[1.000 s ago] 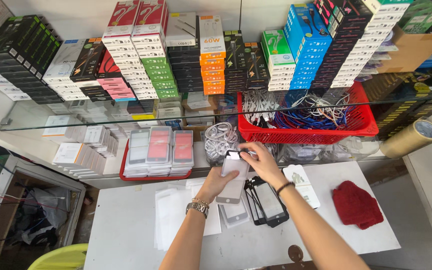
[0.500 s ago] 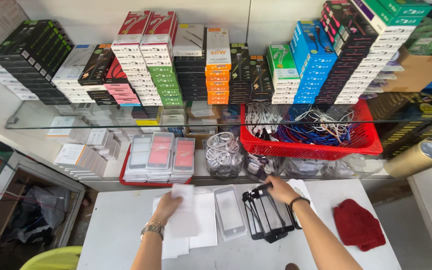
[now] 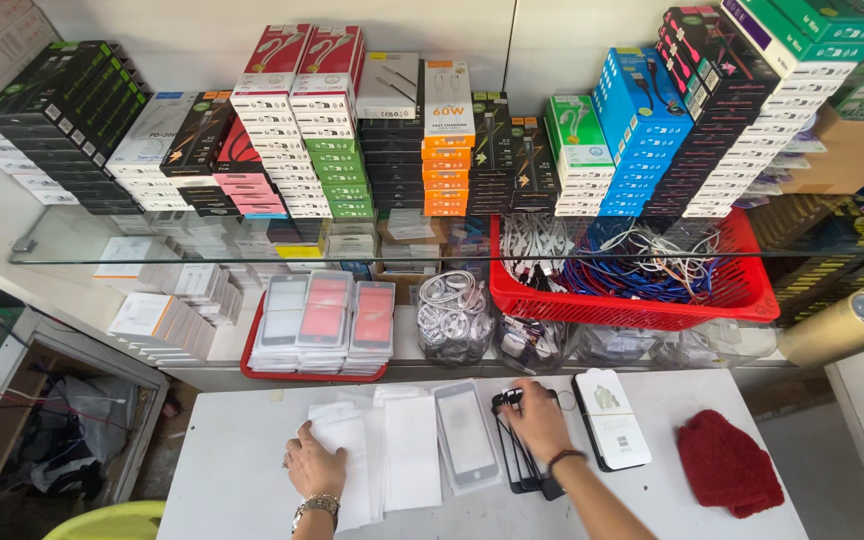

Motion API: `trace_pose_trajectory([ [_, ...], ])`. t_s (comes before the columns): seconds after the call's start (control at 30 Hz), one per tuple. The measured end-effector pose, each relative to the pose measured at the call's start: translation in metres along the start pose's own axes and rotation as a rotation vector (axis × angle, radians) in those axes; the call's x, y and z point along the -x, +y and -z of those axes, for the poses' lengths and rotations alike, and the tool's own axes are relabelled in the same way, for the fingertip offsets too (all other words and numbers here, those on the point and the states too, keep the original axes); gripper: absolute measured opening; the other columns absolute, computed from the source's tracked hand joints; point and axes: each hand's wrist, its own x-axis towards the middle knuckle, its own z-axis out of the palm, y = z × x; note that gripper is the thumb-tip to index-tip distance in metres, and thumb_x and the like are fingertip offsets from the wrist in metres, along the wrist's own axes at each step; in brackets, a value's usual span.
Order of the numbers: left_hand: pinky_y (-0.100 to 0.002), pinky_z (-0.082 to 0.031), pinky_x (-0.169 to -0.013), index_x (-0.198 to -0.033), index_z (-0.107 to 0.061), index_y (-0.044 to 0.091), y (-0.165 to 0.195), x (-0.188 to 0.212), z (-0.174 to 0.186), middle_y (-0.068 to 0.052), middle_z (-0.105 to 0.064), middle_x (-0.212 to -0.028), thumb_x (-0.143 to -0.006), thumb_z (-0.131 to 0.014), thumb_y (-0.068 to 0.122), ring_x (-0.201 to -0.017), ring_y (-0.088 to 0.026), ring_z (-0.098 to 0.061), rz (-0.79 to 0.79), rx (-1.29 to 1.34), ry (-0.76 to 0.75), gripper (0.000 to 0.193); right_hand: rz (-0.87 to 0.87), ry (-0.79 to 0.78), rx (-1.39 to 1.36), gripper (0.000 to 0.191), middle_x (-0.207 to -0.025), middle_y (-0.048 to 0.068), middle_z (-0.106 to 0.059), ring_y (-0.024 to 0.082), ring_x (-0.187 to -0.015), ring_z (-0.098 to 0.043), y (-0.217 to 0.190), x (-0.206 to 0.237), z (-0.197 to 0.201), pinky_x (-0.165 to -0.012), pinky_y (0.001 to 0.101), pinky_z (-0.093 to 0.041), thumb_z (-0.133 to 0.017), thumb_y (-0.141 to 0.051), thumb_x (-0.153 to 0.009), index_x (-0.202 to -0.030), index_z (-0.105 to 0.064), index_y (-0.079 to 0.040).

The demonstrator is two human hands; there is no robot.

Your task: The person repeatedly places small white rectangular items into clear plastic sleeves, then stacks the packaged items on the table. A smartphone is briefly handled and set aside. The person continues wrapping and stacking the items throughout the clip.

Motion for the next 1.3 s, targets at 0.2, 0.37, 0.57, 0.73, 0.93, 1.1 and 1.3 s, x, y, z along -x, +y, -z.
trace_pose_trajectory([
  [0.2,-0.048,-0.043,-0.104,-0.150,-0.040,0.015,0.028,0.015,-0.001,-0.014,-0.054,-0.132,-0.070,-0.086,0.019,-0.126,-0.036,-0.050,-0.079,0.125,0.188,0.092,-0.072,-0.175,0.213,0.100,-0.136,0.020,-0.052,0.035,-0.125,-0.056,-0.040,0.030,-0.053,-0.102,0.0409,-0.049,-0.083,-0.053,-0.077,-0.149,-0.032,-0.007],
  [0.37,-0.044,-0.047,-0.100,-0.141,-0.050,0.015,0.052,0.008,-0.019,-0.011,-0.064,-0.118,-0.077,-0.081,0.018,-0.113,-0.033,-0.058,-0.316,0.352,0.180,0.071,-0.108,-0.012,0.089,0.067,-0.127,0.016,-0.062,0.034,-0.119,-0.061,-0.026,0.027,-0.059,-0.098,0.0428,-0.051,-0.082,-0.038,-0.076,-0.128,-0.050,-0.009],
  [0.57,-0.037,-0.052,-0.096,-0.141,-0.047,0.009,0.099,0.026,-0.026,-0.008,-0.065,-0.124,-0.081,-0.084,0.034,-0.111,-0.022,-0.064,-0.286,0.763,-0.313,0.074,-0.082,-0.068,-0.517,0.034,-0.093,0.012,-0.076,0.023,-0.086,-0.072,-0.026,0.001,-0.021,-0.077,0.0341,-0.056,-0.077,-0.017,-0.083,-0.110,-0.063,-0.002],
  [0.73,-0.033,-0.056,-0.088,-0.121,-0.068,0.000,0.137,0.031,-0.017,-0.009,-0.075,-0.113,-0.092,-0.074,0.029,-0.101,-0.018,-0.070,-0.186,1.349,-0.982,0.041,-0.006,-0.357,-0.906,0.029,-0.095,0.004,-0.071,0.011,-0.081,-0.057,-0.036,0.012,0.002,-0.067,0.0265,-0.042,-0.073,-0.018,-0.093,-0.111,-0.056,-0.003],
  [0.93,-0.029,-0.058,-0.079,-0.111,-0.073,-0.001,0.144,0.051,-0.030,-0.006,-0.078,-0.101,-0.093,-0.072,0.025,-0.086,-0.012,-0.072,-0.299,1.219,-0.975,0.032,0.104,-0.129,-0.783,0.035,-0.105,0.002,-0.068,0.011,-0.094,-0.064,-0.042,0.005,0.032,-0.083,0.0262,-0.052,-0.072,-0.019,-0.092,-0.121,-0.056,-0.009],
  [1.1,-0.029,-0.056,-0.071,-0.106,-0.076,-0.002,0.147,0.057,-0.027,-0.006,-0.076,-0.094,-0.093,-0.074,0.028,-0.079,-0.010,-0.067,-0.508,0.883,-0.923,0.033,0.561,0.002,-0.388,0.021,-0.116,0.007,-0.064,0.018,-0.104,-0.064,-0.043,-0.031,0.071,-0.086,0.0326,-0.056,-0.069,-0.018,-0.096,-0.114,-0.069,-0.006],
  [1.3,-0.029,-0.055,-0.074,-0.109,-0.075,0.002,0.142,0.057,-0.012,-0.005,-0.077,-0.095,-0.091,-0.072,0.031,-0.082,-0.011,-0.068,-0.661,0.589,-0.839,0.034,0.238,0.037,-0.719,0.014,-0.091,0.005,-0.072,0.015,-0.081,-0.070,-0.043,-0.066,0.119,-0.075,0.0316,-0.058,-0.056,-0.020,-0.104,-0.102,-0.062,-0.008],
])
